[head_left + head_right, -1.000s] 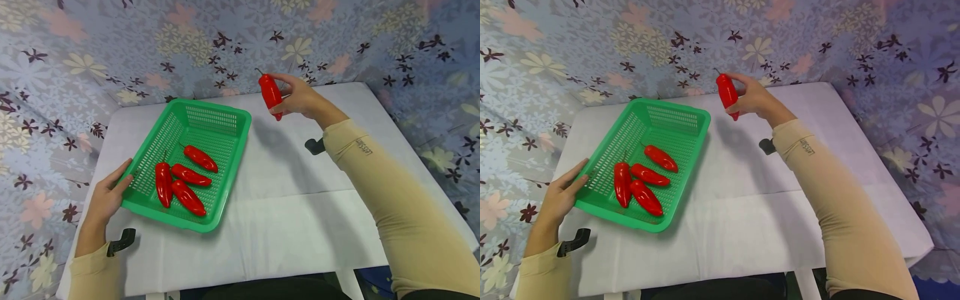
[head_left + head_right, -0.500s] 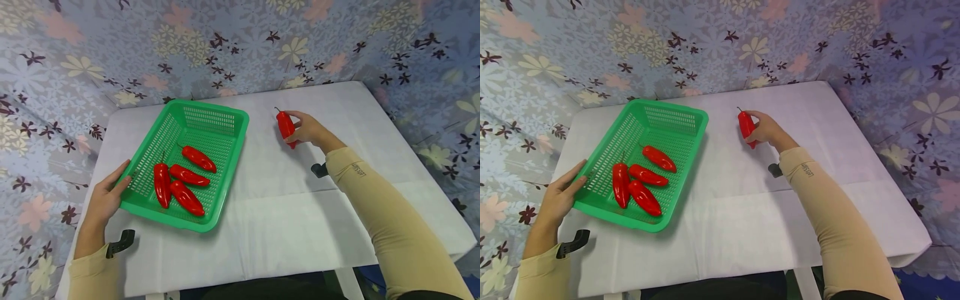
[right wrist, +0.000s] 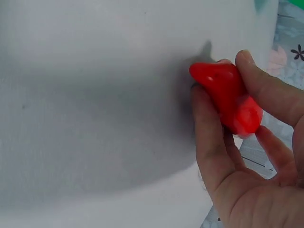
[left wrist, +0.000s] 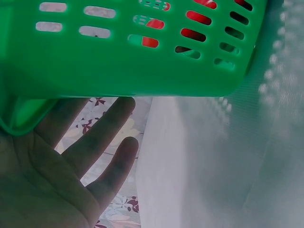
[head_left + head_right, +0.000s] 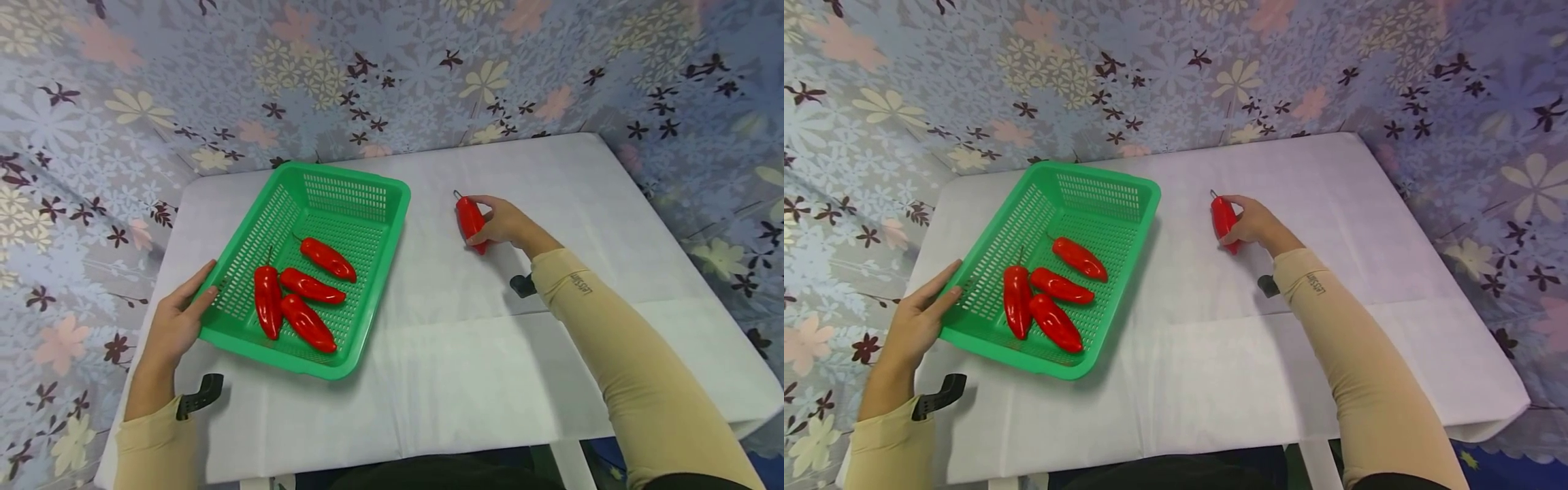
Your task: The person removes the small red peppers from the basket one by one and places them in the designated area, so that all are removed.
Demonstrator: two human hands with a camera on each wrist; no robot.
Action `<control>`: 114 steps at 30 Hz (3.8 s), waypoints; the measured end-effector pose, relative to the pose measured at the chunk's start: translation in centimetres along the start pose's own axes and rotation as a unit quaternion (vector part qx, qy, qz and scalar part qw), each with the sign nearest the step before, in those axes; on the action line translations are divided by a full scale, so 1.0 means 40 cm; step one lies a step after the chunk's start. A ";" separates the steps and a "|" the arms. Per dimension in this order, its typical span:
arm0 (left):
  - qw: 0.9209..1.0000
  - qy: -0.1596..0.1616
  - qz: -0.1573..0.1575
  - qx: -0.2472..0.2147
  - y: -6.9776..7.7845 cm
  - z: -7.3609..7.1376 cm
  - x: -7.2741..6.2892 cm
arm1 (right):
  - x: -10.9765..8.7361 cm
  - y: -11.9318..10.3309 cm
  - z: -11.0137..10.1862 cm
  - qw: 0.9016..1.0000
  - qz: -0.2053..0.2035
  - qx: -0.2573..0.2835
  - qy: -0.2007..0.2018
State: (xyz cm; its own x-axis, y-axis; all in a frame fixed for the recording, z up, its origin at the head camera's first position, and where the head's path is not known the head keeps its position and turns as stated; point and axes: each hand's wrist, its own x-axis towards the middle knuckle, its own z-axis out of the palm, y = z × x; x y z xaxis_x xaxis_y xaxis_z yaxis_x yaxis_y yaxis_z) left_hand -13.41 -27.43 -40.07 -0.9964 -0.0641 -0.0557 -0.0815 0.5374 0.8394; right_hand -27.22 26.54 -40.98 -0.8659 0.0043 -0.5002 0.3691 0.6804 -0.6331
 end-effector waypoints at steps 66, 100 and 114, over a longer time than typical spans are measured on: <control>1.000 0.004 -0.016 -0.004 -0.011 0.002 0.017 | -0.091 -0.482 0.266 0.930 -0.297 -0.166 -0.142; 1.000 0.002 -0.016 -0.007 -0.014 0.003 0.016 | -0.055 -0.435 0.431 0.933 -0.249 -0.167 -0.197; 1.000 0.005 -0.019 0.011 -0.016 0.006 0.016 | -0.063 -0.449 0.395 0.939 -0.283 -0.114 -0.156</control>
State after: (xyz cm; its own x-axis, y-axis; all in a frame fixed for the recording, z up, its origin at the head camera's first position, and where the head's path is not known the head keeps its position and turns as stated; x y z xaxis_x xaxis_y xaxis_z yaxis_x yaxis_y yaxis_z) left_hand -14.01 -27.62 -40.77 -0.9922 -0.0931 -0.0829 -0.1208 0.5527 0.8246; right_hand -26.35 2.73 -37.68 -0.7469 -0.5969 -0.2931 -0.2340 0.6485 -0.7244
